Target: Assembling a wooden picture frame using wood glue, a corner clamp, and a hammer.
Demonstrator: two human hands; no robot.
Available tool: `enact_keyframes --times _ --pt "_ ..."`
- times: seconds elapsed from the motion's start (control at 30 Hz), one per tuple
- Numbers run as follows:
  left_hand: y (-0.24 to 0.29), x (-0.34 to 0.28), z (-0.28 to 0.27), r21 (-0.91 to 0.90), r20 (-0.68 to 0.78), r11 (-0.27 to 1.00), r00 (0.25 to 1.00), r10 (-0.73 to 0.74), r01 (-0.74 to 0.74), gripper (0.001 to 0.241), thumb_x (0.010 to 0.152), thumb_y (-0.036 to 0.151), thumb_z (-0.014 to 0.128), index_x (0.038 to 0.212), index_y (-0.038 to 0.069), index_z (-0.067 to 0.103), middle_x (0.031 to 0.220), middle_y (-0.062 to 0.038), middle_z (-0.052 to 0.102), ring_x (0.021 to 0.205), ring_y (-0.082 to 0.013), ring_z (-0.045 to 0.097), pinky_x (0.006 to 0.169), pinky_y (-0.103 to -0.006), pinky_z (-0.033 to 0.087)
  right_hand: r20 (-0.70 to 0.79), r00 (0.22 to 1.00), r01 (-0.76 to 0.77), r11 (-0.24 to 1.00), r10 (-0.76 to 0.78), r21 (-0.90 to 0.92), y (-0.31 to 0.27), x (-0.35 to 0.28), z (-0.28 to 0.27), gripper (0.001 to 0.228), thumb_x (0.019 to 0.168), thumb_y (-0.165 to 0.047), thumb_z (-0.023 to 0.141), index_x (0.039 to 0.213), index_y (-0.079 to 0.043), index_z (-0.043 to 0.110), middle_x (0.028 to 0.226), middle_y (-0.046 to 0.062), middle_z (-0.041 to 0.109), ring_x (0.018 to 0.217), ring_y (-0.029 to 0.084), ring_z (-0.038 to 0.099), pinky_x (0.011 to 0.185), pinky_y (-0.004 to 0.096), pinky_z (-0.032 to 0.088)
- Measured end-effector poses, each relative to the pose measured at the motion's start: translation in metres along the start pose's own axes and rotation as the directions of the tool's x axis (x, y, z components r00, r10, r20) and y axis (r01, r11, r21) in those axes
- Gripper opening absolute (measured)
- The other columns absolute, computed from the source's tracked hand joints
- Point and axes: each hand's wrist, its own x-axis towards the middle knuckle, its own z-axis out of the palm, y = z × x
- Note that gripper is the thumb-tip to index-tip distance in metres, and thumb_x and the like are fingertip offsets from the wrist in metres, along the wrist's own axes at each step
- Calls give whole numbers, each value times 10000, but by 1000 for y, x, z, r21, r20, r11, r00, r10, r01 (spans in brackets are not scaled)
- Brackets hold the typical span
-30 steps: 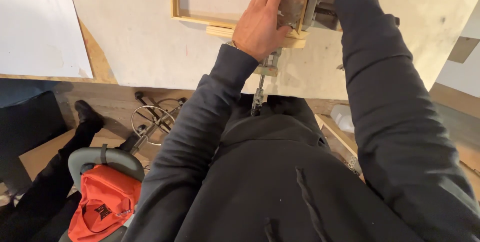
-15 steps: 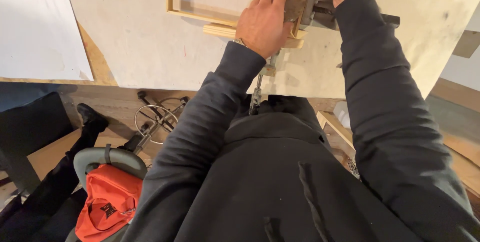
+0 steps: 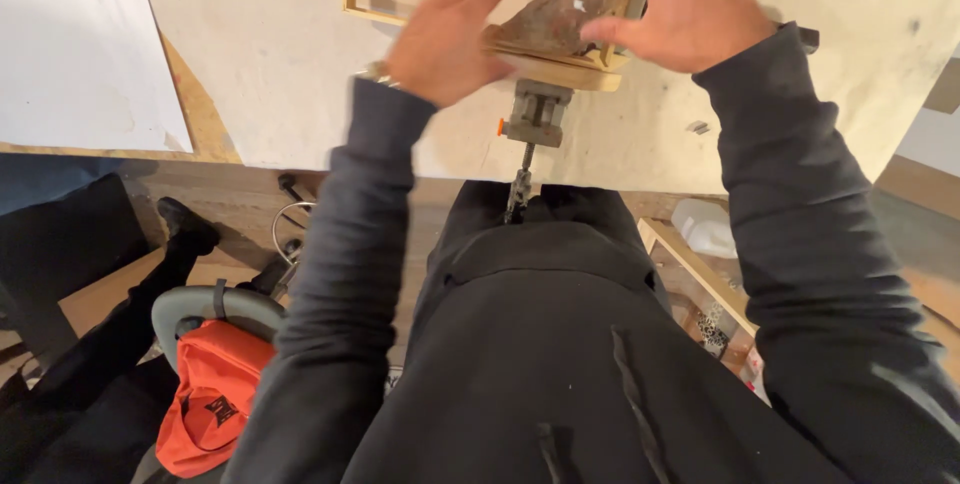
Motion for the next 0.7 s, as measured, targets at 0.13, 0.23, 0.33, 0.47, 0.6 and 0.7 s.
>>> enact_keyframes --times 0.13,0.23,0.33,0.47,0.6,0.7 --pt "-31 -34 -9 250 36 968 999 28 -36 756 682 193 872 1372 69 591 1361 -160 560 1290 -392 515 1070 -495 397 39 997 77 992 -73 -103 0 -4 7 643 910 -391 902 1369 -27 635 1293 199 628 1270 415 550 1079 503 427" --pt "-63 -49 9 457 -28 887 995 95 -72 493 825 132 767 1303 164 652 1317 -98 600 1256 -328 558 1091 -479 399 60 997 51 989 -43 -136 -6 4 13 654 828 -403 918 1333 -72 667 1390 159 600 1304 402 509 1090 510 399" --pt "-71 -54 18 487 -57 869 990 130 -86 301 977 85 670 1255 197 688 1186 -34 619 1141 -265 588 1067 -457 412 52 988 152 967 -144 -203 -7 10 15 707 763 -406 920 1350 -98 676 1397 137 595 1306 375 524 1087 504 399" --pt "-63 -60 18 478 -117 876 983 138 -66 303 963 65 631 1228 193 705 1078 4 617 1045 -226 598 1002 -437 420 137 988 87 986 -67 -143 -14 13 15 697 770 -371 933 1372 -122 685 1296 110 598 1251 347 544 1071 475 433" --pt "-53 -66 22 476 -174 879 976 129 -32 301 942 75 634 1210 196 698 1062 16 613 1042 -215 597 1006 -432 422 121 990 102 971 -77 -217 -19 13 16 638 767 -343 934 1301 -98 686 1279 121 594 1232 342 550 1052 453 461" --pt "-58 -71 31 503 -174 864 976 129 -24 278 956 94 639 1219 171 684 1059 4 603 1041 -220 595 1027 -432 425 113 987 133 970 -111 -204 -21 16 16 643 773 -345 925 1316 -98 684 1271 127 585 1221 346 549 1044 447 463"
